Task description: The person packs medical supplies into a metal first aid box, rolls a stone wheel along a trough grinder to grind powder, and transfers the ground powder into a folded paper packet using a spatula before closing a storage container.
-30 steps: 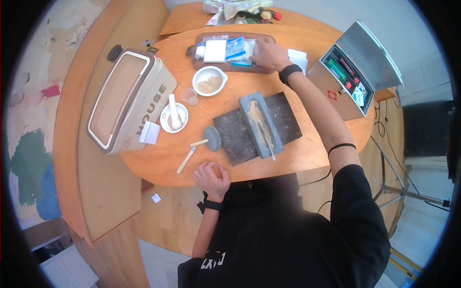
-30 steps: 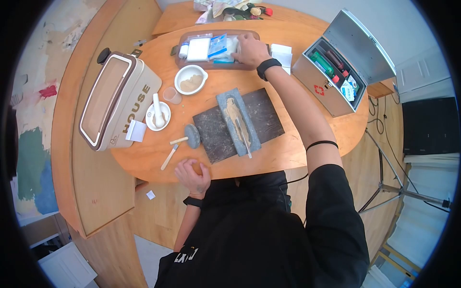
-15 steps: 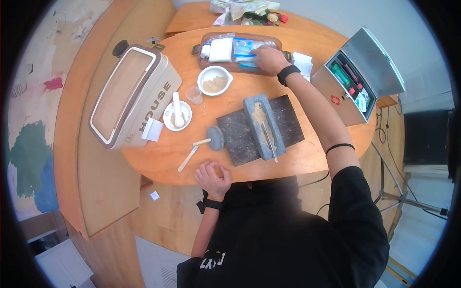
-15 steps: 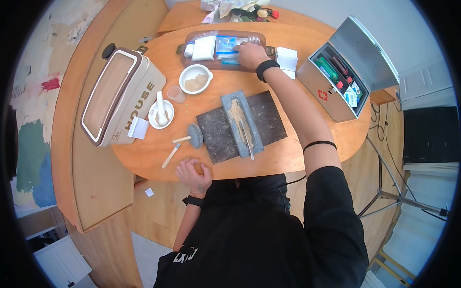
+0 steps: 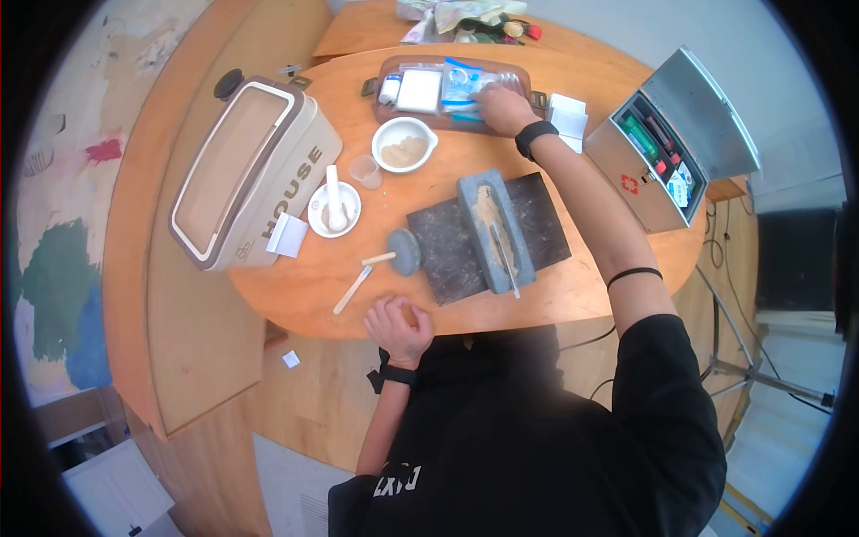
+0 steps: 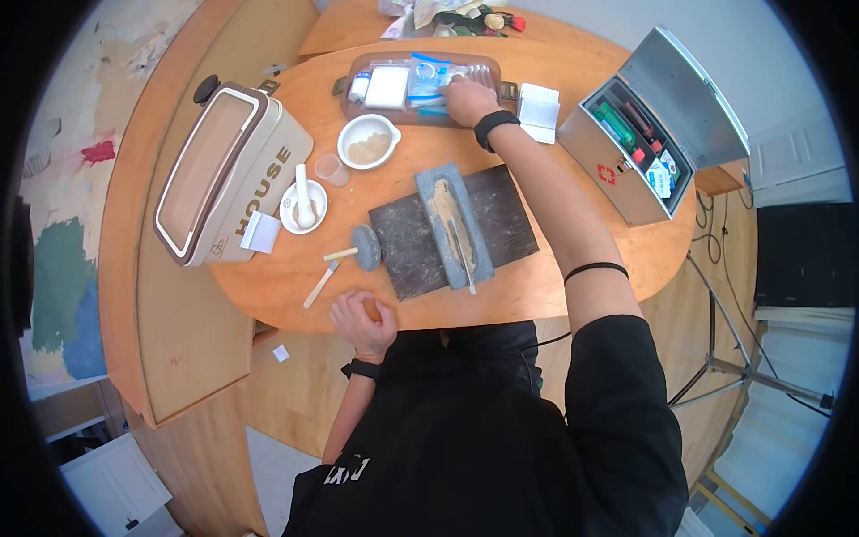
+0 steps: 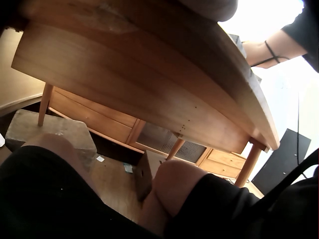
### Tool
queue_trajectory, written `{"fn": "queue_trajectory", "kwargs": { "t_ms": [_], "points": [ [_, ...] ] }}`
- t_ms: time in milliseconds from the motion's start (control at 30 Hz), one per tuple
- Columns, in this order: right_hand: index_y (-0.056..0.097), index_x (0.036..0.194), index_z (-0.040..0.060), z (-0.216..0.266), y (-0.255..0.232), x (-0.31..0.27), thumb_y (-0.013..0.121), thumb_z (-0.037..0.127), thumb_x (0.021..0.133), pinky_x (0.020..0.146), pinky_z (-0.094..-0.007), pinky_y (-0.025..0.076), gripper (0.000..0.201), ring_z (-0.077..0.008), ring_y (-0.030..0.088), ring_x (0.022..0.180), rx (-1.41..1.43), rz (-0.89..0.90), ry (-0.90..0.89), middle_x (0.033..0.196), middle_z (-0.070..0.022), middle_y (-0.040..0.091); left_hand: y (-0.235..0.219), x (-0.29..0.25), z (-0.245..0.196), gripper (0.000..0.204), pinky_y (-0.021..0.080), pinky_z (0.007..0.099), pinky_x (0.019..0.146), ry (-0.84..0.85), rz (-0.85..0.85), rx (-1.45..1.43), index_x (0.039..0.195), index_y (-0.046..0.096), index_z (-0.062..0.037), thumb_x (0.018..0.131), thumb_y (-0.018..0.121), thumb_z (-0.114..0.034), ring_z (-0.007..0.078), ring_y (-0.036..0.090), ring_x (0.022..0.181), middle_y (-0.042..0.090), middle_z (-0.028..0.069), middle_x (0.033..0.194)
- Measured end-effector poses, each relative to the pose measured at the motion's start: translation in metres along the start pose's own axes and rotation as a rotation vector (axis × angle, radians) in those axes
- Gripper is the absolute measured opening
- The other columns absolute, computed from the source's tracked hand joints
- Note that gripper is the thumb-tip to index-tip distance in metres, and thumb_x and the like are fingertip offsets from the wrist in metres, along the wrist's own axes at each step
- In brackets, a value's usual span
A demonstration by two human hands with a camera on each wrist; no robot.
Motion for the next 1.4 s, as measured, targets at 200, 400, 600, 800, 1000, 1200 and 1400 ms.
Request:
{"fn": "queue_trajectory", "kwargs": {
  "t_ms": [200, 400, 600, 800, 1000, 1200, 1400],
  "points": [
    [0.067, 0.121, 0.0196, 0.002, 0.003, -0.001, 0.046, 0.012, 0.092, 0.093, -0.0464, 0.051, 0.037, -0.0337, 0.062, 0.112, 0.004, -0.049, 0.016, 0.122, -0.0145, 0.062, 0.001, -0.001, 0.001, 0.022, 0.035, 0.0414, 0.067, 0.022, -0.015, -0.002, 0.091, 0.056, -0.0092, 0.070, 0.064, -0.012, 0.0317, 0.051, 0.077, 0.056, 0.0113, 0.091],
    [0.063, 0.127, 0.0172, 0.006, -0.001, -0.002, 0.042, 0.013, 0.094, 0.097, -0.0447, 0.048, 0.040, -0.0343, 0.059, 0.116, -0.010, 0.017, 0.024, 0.125, -0.0160, 0.061, 0.000, -0.001, 0.000, 0.023, 0.035, 0.0417, 0.068, 0.014, -0.015, 0.002, 0.091, 0.055, -0.0093, 0.070, 0.064, -0.012, 0.0317, 0.051, 0.078, 0.056, 0.0114, 0.092],
    [0.064, 0.128, 0.0210, 0.005, 0.001, 0.001, 0.043, 0.011, 0.093, 0.099, -0.0439, 0.047, 0.043, -0.0343, 0.059, 0.116, -0.022, 0.045, 0.039, 0.124, -0.0155, 0.062, -0.002, -0.001, -0.001, 0.023, 0.036, 0.0427, 0.072, -0.043, 0.038, -0.030, 0.092, 0.054, -0.0092, 0.072, 0.065, -0.013, 0.0329, 0.051, 0.083, 0.056, 0.0113, 0.093],
    [0.073, 0.111, 0.0126, 0.015, -0.010, 0.003, 0.051, 0.012, 0.089, 0.097, -0.0401, 0.051, 0.031, -0.0325, 0.063, 0.112, -0.111, 0.050, -0.004, 0.119, -0.0159, 0.066, -0.010, 0.013, -0.004, 0.022, 0.037, 0.0434, 0.075, -0.044, 0.035, -0.136, 0.092, 0.054, -0.0090, 0.074, 0.066, -0.008, 0.0336, 0.051, 0.086, 0.056, 0.0114, 0.093],
    [0.075, 0.101, 0.0063, 0.010, -0.007, 0.022, 0.054, 0.013, 0.085, 0.090, -0.0410, 0.055, 0.027, -0.0344, 0.068, 0.102, -0.163, 0.113, -0.003, 0.112, -0.0181, 0.070, -0.002, 0.017, -0.005, 0.021, 0.037, 0.0429, 0.074, 0.028, 0.054, -0.169, 0.092, 0.054, -0.0076, 0.074, 0.065, -0.007, 0.0338, 0.051, 0.085, 0.055, 0.0120, 0.093],
    [0.071, 0.114, 0.0139, 0.010, -0.014, 0.022, 0.056, 0.014, 0.082, 0.095, -0.0441, 0.050, 0.035, -0.0366, 0.063, 0.109, -0.141, 0.221, 0.008, 0.118, -0.0164, 0.065, 0.004, 0.014, 0.000, 0.020, 0.039, 0.0440, 0.075, -0.025, 0.074, -0.190, 0.091, 0.054, -0.0060, 0.074, 0.065, -0.006, 0.0347, 0.051, 0.086, 0.054, 0.0136, 0.092],
    [0.070, 0.106, 0.0105, 0.018, -0.007, 0.013, 0.056, 0.015, 0.085, 0.093, -0.0449, 0.051, 0.026, -0.0365, 0.064, 0.106, -0.053, -0.013, 0.038, 0.114, -0.0188, 0.066, 0.002, 0.016, -0.001, 0.018, 0.039, 0.0441, 0.075, -0.031, 0.091, -0.208, 0.090, 0.054, -0.0056, 0.075, 0.064, -0.006, 0.0353, 0.051, 0.086, 0.054, 0.0142, 0.091]
  ]
}}
Point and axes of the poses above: each hand's wrist, its own x-axis towards the middle knuckle, its own y-axis out of the palm, z = x × y, the point moved 2 cm from there along x, towards the middle knuckle
